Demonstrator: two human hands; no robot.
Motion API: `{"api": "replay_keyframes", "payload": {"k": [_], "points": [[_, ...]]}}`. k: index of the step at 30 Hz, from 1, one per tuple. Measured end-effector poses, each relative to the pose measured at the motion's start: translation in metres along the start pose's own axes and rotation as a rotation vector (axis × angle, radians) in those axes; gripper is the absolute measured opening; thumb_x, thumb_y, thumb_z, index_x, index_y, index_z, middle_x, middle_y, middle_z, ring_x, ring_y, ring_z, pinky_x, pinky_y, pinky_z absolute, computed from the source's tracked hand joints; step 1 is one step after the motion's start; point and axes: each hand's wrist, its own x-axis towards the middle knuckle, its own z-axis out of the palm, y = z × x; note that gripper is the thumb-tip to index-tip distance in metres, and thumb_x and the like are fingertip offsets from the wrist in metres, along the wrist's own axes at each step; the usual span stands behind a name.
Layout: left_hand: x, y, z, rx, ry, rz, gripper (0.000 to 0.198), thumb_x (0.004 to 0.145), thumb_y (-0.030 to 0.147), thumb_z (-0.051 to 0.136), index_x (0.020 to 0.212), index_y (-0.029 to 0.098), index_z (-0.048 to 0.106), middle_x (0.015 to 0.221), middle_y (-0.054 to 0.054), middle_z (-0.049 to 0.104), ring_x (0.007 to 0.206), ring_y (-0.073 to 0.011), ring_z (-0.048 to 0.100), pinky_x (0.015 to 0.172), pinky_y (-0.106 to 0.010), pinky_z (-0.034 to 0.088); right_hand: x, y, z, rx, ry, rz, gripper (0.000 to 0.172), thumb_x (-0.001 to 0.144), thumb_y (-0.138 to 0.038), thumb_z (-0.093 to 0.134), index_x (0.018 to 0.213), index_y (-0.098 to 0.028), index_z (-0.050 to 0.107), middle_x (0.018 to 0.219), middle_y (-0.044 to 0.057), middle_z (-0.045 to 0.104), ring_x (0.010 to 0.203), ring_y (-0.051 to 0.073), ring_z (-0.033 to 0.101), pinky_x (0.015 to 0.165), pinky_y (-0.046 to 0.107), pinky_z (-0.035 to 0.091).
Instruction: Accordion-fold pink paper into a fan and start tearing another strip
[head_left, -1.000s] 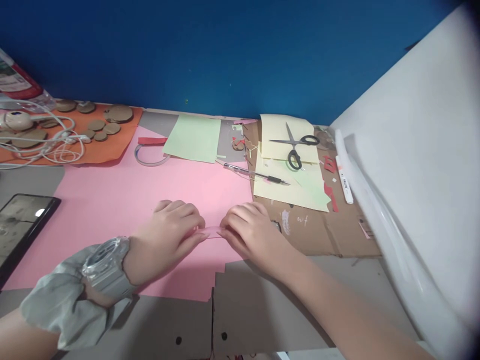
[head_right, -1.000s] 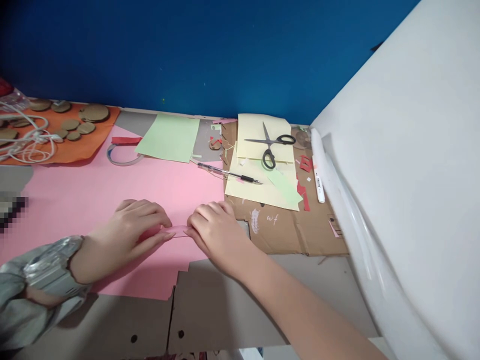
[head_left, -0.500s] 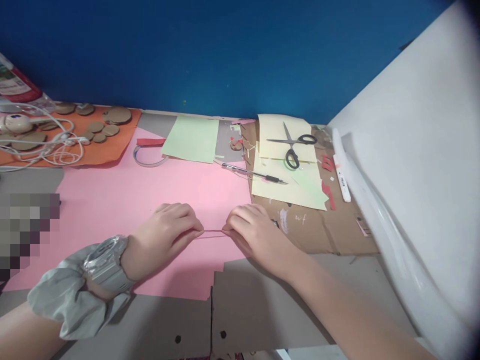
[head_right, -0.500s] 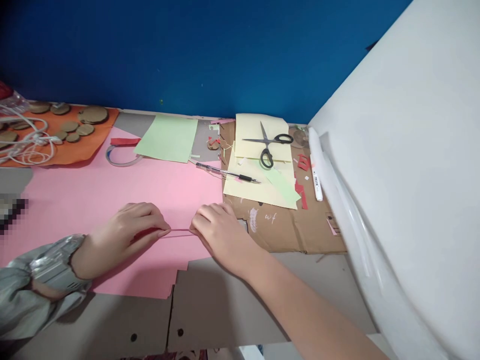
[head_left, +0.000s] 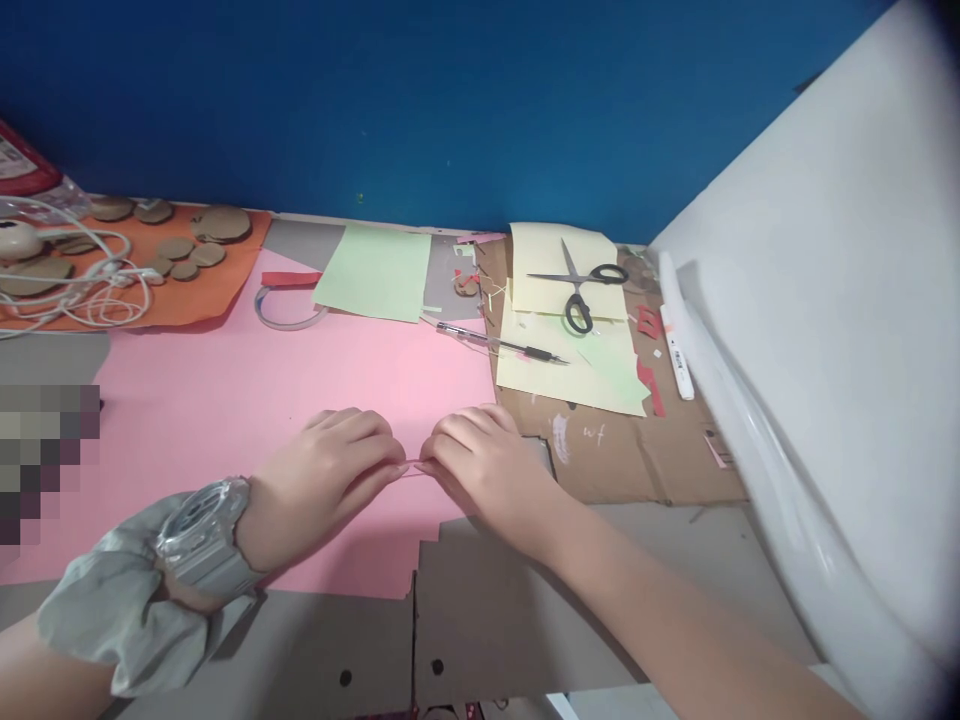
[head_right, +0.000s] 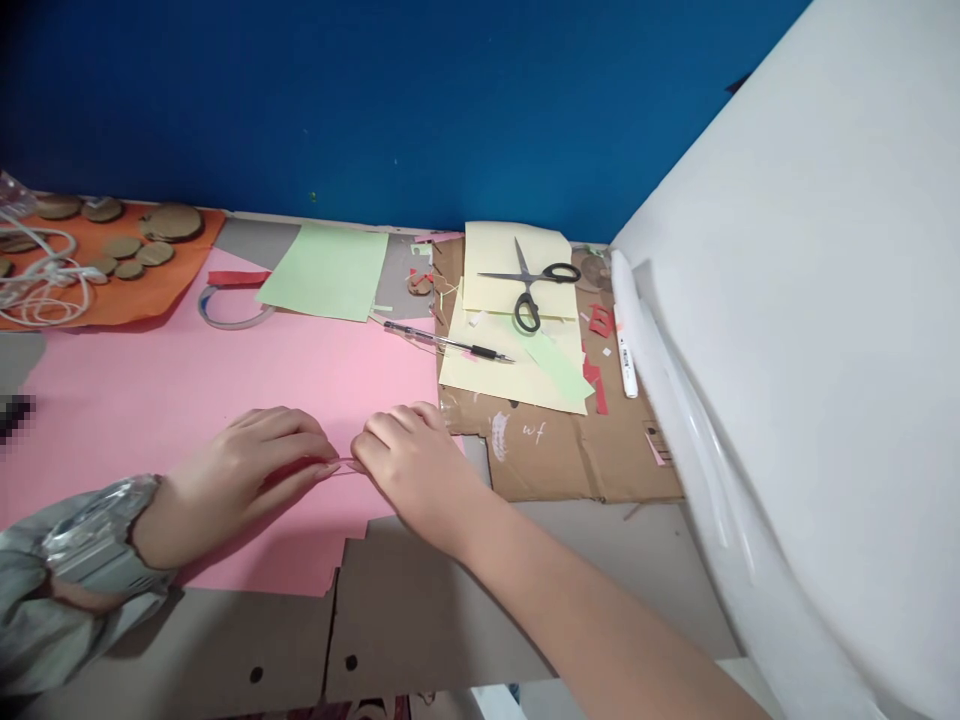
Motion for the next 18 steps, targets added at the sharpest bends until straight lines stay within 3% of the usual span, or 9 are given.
{"api": "replay_keyframes", "payload": {"k": [6,12,18], "points": [[-0.001,-0.001,0.0,-0.038,0.015,0.025,0.019,0.092,0.03,0.046,0.093,0.021,0.062,0.089,-0.001,0.058,0.084,-0.0149,0.052,0.078,-0.032,0.039,-0.003,-0.001,-0.005,-0.017,-0.025,-0.051,0.022,0.092,-0.011,0.038,0.094,-0.015,0.059,0.093,0.007,0.06,0.09,0.018,0.048,0.085,0.033,0.031],[-0.007,-0.004,-0.001,-0.064,0.028,0.096,0.022,0.091,0.022,0.045,0.105,0.023,0.063,0.092,-0.004,0.058,0.087,-0.0156,0.051,0.078,-0.03,0.042,-0.009,0.006,-0.006,0.065,-0.021,-0.035,0.021,0.094,-0.017,0.041,0.105,-0.017,0.059,0.096,0.005,0.06,0.095,0.017,0.047,0.089,0.032,0.032],[-0.01,-0.008,0.004,-0.019,0.096,0.156,0.023,0.089,0.014,0.048,0.104,0.022,0.063,0.092,-0.004,0.06,0.086,-0.0165,0.051,0.077,-0.032,0.043,-0.016,0.011,-0.008,0.023,-0.038,-0.058,0.017,0.091,-0.013,0.044,0.093,-0.015,0.06,0.099,0.006,0.059,0.095,0.018,0.046,0.089,0.034,0.035]]}}
